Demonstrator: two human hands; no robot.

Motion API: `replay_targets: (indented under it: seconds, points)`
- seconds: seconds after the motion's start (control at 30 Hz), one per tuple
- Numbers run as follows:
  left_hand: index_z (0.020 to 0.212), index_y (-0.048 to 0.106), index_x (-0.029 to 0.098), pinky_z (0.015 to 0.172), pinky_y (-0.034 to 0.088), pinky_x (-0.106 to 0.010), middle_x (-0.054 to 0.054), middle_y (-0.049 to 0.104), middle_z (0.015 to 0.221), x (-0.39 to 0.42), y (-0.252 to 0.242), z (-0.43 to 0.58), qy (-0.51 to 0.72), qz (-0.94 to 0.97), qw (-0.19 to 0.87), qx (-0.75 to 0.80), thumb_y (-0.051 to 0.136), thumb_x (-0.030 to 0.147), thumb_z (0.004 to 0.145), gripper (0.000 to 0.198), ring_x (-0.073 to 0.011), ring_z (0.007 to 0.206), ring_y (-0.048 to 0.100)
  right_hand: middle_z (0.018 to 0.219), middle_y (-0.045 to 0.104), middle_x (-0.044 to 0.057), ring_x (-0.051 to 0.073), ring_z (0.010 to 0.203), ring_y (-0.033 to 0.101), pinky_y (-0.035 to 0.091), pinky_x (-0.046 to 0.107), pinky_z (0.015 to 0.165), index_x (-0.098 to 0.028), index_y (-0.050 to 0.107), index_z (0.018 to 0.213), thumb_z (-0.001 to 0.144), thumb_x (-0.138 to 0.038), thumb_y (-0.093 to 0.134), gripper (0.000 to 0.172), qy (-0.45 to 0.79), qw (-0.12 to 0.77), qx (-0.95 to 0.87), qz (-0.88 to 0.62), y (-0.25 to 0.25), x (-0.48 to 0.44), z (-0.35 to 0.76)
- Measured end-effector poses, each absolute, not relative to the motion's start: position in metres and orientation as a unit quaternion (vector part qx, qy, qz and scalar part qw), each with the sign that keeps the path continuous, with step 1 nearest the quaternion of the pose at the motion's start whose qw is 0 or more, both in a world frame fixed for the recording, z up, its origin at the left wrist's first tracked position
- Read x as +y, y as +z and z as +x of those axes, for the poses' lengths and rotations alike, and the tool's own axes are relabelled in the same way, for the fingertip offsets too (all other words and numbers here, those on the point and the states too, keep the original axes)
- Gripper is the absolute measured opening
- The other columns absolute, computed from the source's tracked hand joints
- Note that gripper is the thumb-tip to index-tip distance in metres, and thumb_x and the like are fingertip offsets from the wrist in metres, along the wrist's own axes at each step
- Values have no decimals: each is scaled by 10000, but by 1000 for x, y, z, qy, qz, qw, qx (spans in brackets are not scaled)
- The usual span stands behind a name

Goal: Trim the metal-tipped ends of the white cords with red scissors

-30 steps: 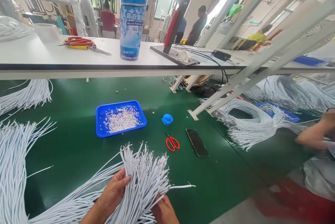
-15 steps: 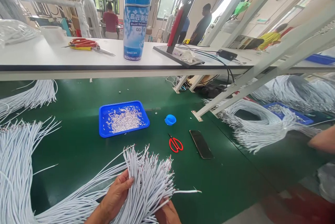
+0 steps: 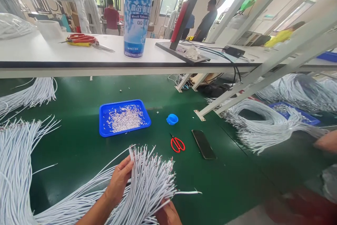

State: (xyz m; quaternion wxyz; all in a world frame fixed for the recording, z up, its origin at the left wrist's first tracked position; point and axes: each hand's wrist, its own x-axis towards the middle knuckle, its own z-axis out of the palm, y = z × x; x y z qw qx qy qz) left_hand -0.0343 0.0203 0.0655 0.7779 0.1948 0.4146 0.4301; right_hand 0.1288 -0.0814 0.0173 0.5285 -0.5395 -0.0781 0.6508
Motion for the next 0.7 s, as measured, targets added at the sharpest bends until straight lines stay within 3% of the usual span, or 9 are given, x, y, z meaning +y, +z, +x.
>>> replay_targets:
  seconds: [0.3,0.43,0.6,0.7]
  points:
    - [1004,697,145,765,473,-311,-100,727,901,31,66,-39,430,217,747,458,678,347,727,344,-226,825,656,776,707,79,277,804,630,447,392,813,-223,742,781,542,-468,775,344,689,523,-34,-501,9,-79,128]
    - [979,707,136,764,475,-322,-110,730,880,32,59,-40,430,206,743,470,710,362,687,369,-233,803,663,802,714,64,258,847,630,440,378,831,-237,730,844,537,-482,774,396,693,535,-17,-483,8,-79,126]
    - [968,711,135,778,481,-343,-111,731,879,32,55,-41,433,204,740,473,725,354,669,371,-242,801,665,813,716,95,296,909,619,447,392,835,-216,734,762,528,-470,779,348,686,540,8,-487,11,-78,123]
    - [971,709,136,789,482,-343,-106,732,878,32,54,-42,435,203,741,470,710,348,689,353,-239,807,666,846,716,88,288,930,614,436,399,855,-224,726,843,523,-455,787,400,688,538,11,-487,15,-78,123]
